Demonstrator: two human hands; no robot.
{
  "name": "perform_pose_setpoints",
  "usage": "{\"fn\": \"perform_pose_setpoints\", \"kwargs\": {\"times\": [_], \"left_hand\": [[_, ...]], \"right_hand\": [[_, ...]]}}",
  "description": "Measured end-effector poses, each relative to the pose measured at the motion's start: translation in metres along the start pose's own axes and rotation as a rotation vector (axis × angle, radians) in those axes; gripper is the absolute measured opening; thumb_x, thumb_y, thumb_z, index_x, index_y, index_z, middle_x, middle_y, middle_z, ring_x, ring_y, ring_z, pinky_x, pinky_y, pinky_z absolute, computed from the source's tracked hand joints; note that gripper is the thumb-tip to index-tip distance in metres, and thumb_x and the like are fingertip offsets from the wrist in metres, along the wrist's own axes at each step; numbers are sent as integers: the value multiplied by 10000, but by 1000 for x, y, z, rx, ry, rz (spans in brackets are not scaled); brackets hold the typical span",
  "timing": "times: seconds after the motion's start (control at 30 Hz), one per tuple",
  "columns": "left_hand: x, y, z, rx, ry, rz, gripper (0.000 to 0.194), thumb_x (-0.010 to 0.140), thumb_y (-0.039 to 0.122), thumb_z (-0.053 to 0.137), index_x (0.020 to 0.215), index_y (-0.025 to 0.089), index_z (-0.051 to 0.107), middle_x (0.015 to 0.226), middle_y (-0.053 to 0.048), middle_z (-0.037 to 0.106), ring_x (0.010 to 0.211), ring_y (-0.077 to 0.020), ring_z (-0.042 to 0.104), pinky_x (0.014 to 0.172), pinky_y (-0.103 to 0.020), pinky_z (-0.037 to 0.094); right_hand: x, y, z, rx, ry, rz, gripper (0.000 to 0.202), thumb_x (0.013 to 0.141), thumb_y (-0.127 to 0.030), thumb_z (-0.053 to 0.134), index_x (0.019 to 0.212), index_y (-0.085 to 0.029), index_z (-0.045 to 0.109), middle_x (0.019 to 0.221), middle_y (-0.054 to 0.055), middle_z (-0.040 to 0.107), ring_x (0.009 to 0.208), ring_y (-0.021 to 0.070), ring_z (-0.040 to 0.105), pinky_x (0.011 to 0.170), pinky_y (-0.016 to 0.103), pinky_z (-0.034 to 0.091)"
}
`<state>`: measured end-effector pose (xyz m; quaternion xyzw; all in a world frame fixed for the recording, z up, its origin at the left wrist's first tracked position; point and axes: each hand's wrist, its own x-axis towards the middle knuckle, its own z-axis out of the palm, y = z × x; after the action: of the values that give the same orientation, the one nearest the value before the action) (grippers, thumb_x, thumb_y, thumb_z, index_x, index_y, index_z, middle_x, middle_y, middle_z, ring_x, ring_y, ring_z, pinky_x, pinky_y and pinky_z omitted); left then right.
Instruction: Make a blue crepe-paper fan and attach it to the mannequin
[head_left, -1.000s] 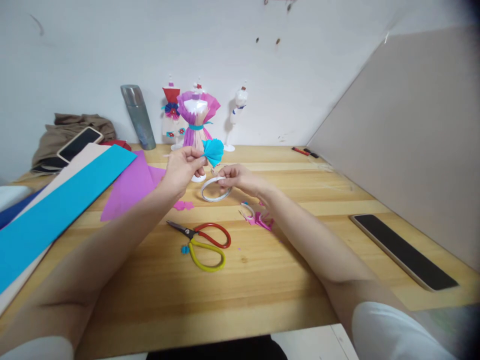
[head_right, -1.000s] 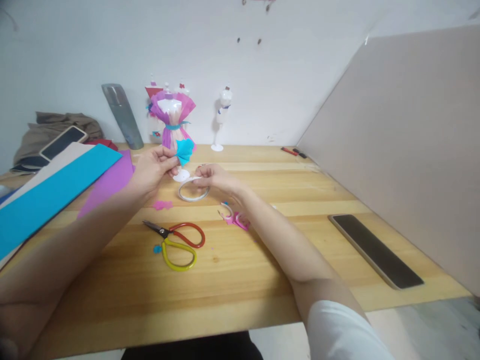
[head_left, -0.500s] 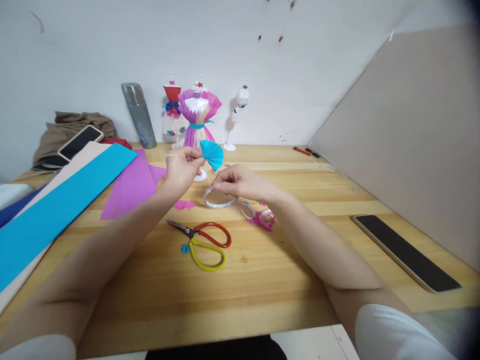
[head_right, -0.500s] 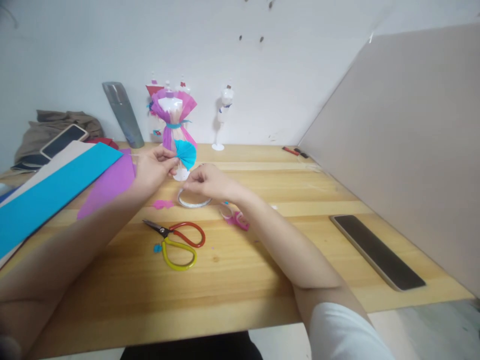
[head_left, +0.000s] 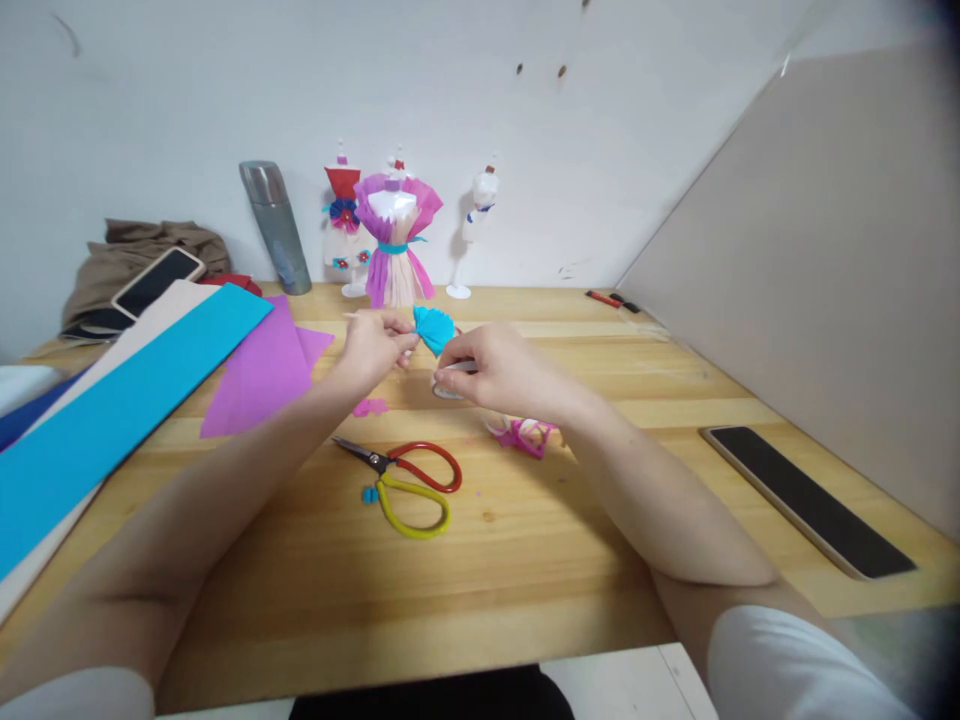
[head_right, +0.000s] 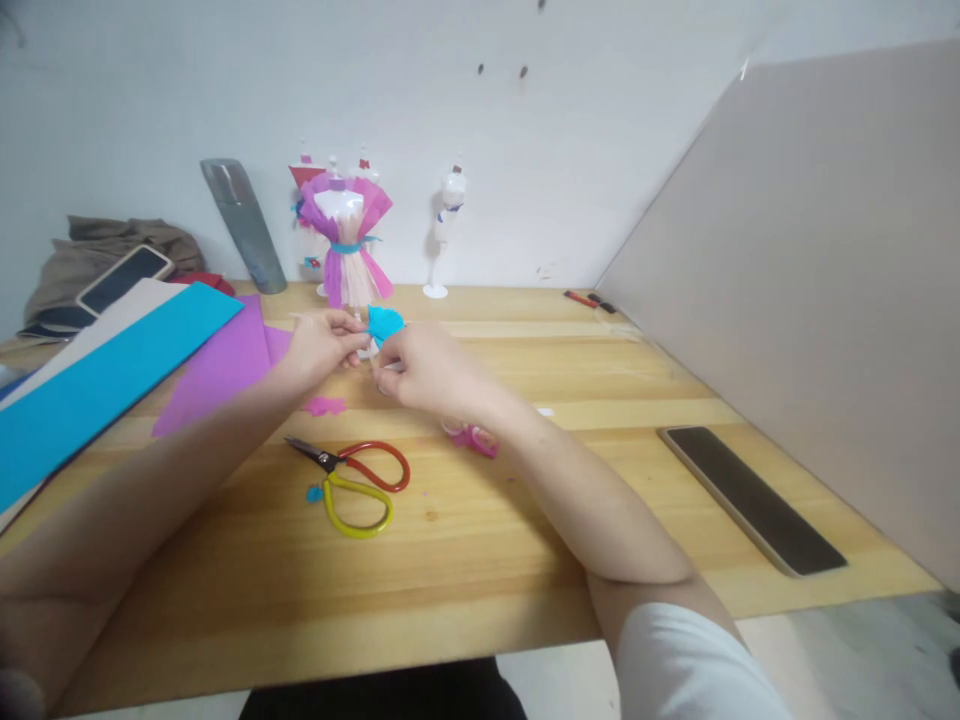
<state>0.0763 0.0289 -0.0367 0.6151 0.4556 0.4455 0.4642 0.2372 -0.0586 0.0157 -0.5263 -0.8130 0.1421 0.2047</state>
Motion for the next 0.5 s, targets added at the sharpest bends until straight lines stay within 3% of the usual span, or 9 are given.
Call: {"fn": "perform_pose_setpoints", "kwargs": {"times": [0.23, 0.37, 0.5], "left_hand": [[9, -3, -9, -364, -142, -352, 165, 769, 0, 731, 667, 106, 656, 607, -24, 653, 428, -30, 510, 416, -132, 391], [10, -2, -10, -452, -204, -366, 174, 776, -32, 704, 665, 93, 656, 600, -22, 650, 425, -22, 499, 407, -118, 385], [9, -3, -9, -467, -274, -265, 162, 779, 5, 715, 655, 89, 653, 630, -33, 676, 416, -19, 495, 409, -123, 388]], "right_hand": [[2, 14, -6, 28, 1, -26, 180, 739, -127, 612, 578, -181, 670, 528, 9, 598, 493, 109, 437, 508, 292, 271], [7, 33, -18, 50, 39, 82, 175, 722, -140, 624, 557, -166, 676, 469, -6, 519, 471, 103, 418, 483, 289, 272], [11, 49, -26, 116, 142, 133, 163, 712, -166, 636, 554, -166, 676, 464, -12, 513, 461, 98, 411, 459, 274, 282]]}}
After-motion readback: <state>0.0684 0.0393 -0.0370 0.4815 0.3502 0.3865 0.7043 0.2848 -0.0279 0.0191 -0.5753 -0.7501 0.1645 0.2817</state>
